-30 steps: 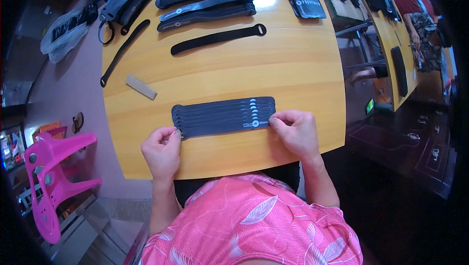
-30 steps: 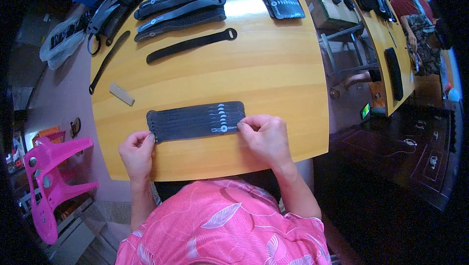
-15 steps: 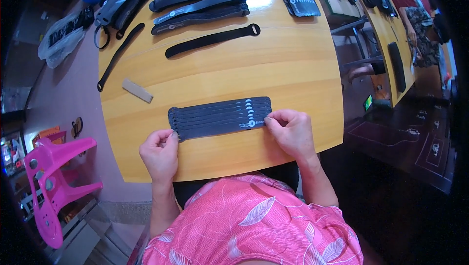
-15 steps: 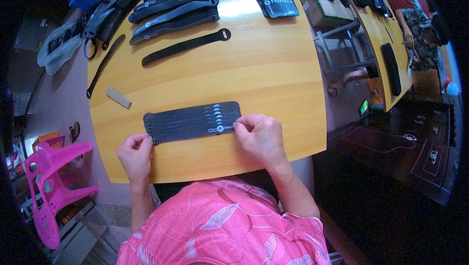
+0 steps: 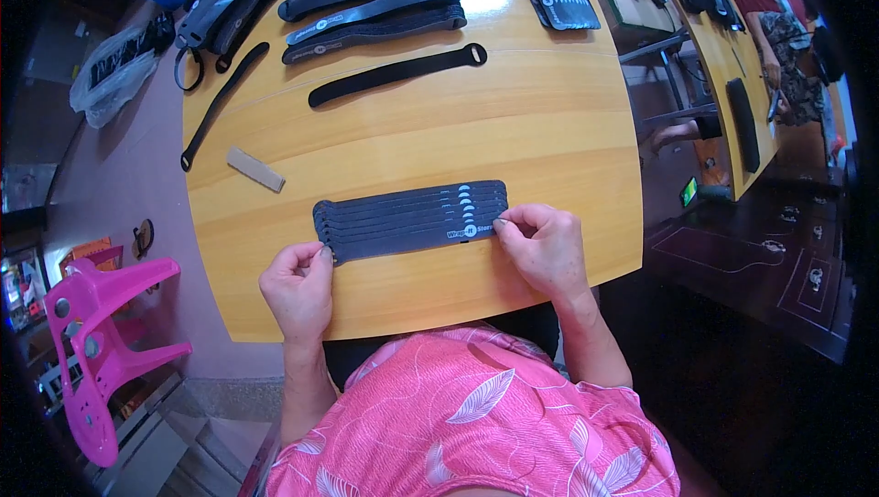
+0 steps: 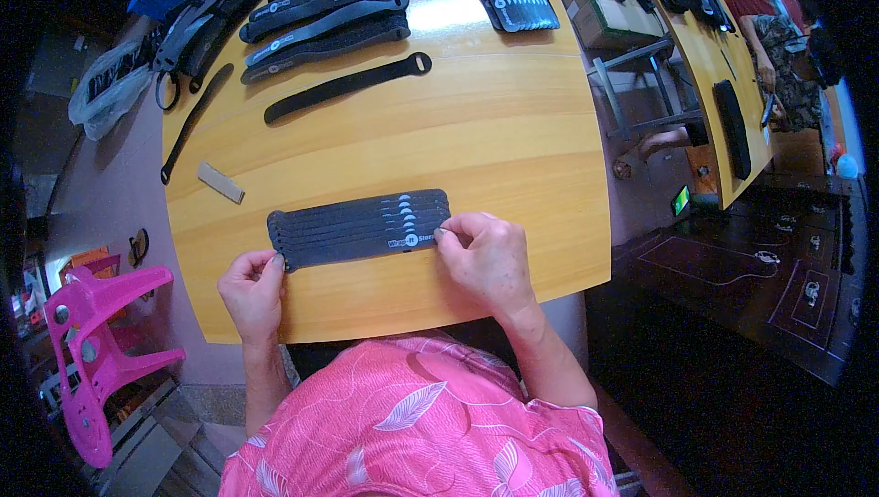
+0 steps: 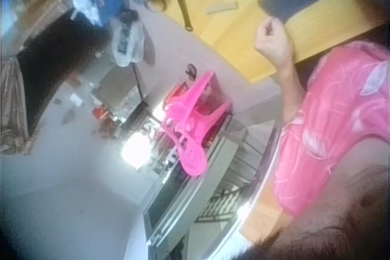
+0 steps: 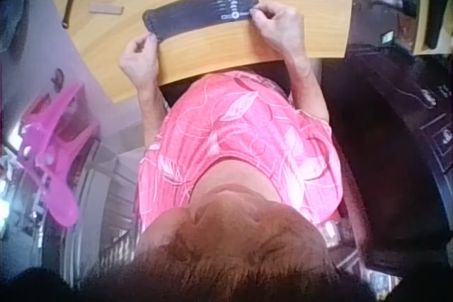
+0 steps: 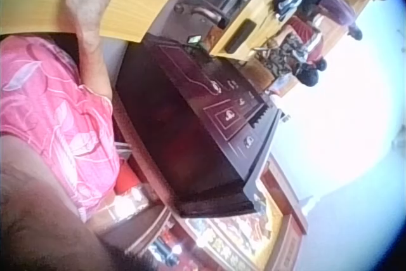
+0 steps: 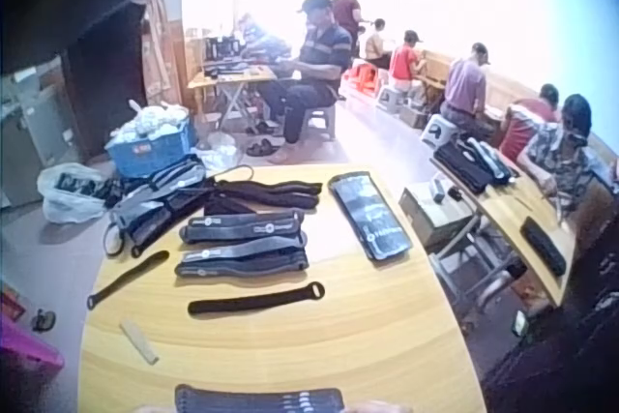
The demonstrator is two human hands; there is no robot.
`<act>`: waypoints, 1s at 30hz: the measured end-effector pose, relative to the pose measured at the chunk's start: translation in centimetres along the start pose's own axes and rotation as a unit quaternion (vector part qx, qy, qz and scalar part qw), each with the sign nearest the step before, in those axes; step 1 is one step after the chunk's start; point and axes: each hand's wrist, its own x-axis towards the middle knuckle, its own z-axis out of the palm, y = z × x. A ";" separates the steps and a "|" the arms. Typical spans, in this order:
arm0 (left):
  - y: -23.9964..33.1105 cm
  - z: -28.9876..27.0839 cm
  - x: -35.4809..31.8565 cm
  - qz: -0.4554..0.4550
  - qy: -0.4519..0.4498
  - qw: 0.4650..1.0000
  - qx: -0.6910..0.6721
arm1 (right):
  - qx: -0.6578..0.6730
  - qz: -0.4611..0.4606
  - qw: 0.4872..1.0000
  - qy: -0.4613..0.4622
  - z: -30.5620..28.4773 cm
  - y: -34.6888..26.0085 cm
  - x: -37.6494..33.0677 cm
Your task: Organize and stack black velcro straps on a wooden table.
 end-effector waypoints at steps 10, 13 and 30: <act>0.1 0.0 0.0 0.008 0.004 1.000 0.011 | 0.000 -0.001 1.000 0.009 0.2 0.2 -0.1; 0.3 0.0 -0.1 0.014 0.005 1.000 0.008 | 0.002 0.000 1.000 0.007 0.2 0.0 0.0; 0.2 0.2 -0.1 0.032 0.009 0.999 0.006 | 0.018 0.015 1.000 0.016 0.5 0.2 -0.1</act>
